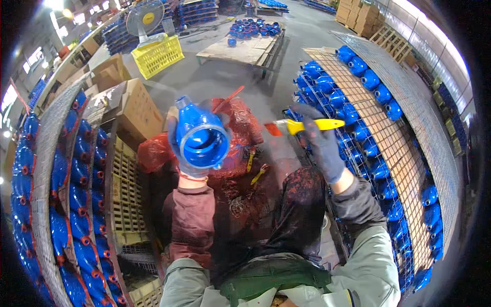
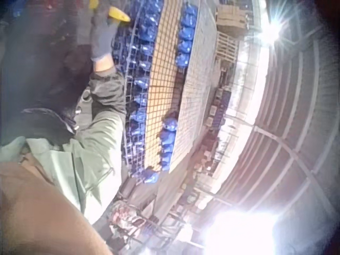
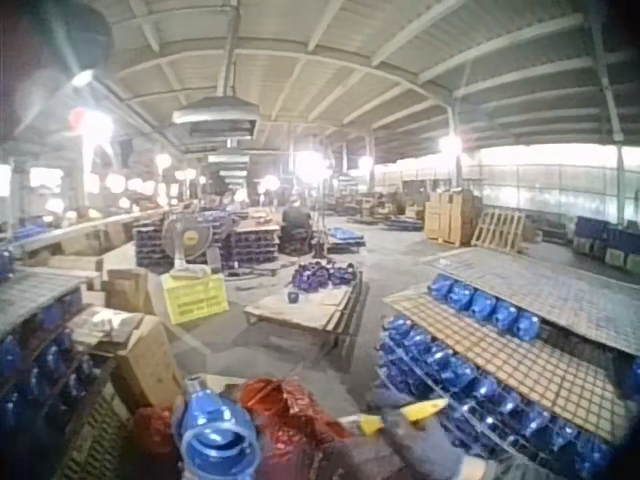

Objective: The person applies red paint to industrial blue valve housings using a paint brush.

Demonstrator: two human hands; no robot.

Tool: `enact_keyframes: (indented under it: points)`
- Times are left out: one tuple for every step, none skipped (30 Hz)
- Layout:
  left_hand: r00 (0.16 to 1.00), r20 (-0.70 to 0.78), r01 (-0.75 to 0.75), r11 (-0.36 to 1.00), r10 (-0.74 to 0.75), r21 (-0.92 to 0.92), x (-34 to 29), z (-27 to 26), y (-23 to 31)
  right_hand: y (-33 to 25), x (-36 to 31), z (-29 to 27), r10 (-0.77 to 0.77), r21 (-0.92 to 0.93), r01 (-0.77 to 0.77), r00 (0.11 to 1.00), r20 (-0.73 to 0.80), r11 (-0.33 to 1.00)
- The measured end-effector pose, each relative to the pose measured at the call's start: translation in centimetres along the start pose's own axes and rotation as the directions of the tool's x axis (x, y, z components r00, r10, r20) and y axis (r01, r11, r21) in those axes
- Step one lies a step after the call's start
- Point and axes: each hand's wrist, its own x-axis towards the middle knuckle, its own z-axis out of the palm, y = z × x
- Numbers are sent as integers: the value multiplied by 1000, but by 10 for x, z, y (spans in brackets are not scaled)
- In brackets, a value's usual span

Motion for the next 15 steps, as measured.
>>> enact_keyframes:
  points:
    - [1000, -7, -7, 1000, 7, -16, -2, -17, 13, 22, 11, 13, 16, 52, -15, 1000, -2, 999]
    - [992, -86, -88, 996, 89, 14, -6, -40, 24, 44, 23, 26, 44, 108, -46, 999, 21, 993]
    - [971, -167, -162, 986, 168, 49, -9, -57, 32, 63, 35, 38, 75, 162, -81, 996, 43, 983]
    - [937, -239, -249, 967, 256, 60, -11, -58, 32, 78, 50, 48, 77, 124, -79, 997, 15, 989]
    - [927, -242, -257, 955, 287, 150, -19, -69, 38, 95, 65, 58, 83, 90, -82, 997, -9, 993]
    - [928, -212, -309, 951, 307, 20, -20, -70, 39, 119, 83, 65, 97, 25, -97, 995, -23, 995]
    - [926, -185, -352, 930, 330, -107, -21, -68, 41, 133, 100, 78, 111, -36, -112, 993, -39, 993]
    - [936, -106, -353, 876, 337, -328, -25, -63, 40, 145, 112, 87, 75, -187, -80, 997, -36, 979]
    - [913, -104, -406, 864, 394, -297, -29, -51, 50, 150, 122, 109, 44, -315, -45, 999, -12, 948]
    - [910, -134, -411, 897, 392, -164, -28, -46, 52, 168, 135, 111, -15, -341, 10, 1000, -13, 940]
    - [906, -162, -401, 916, 391, -30, -28, -45, 53, 185, 144, 109, -7, -360, 1, 1000, -14, 933]
    - [899, -174, -412, 911, 402, -20, -36, -45, 60, 197, 151, 122, -30, -391, 21, 999, -18, 920]
    - [883, -181, -451, 889, 432, -82, -42, -47, 64, 210, 159, 126, -57, -433, 40, 998, -28, 900]
    - [868, -188, -488, 861, 460, -143, -45, -49, 67, 221, 167, 126, -53, -471, 41, 999, -11, 881]
    - [862, -202, -495, 857, 464, -142, -48, -50, 70, 225, 169, 131, -40, -472, 34, 999, -3, 881]
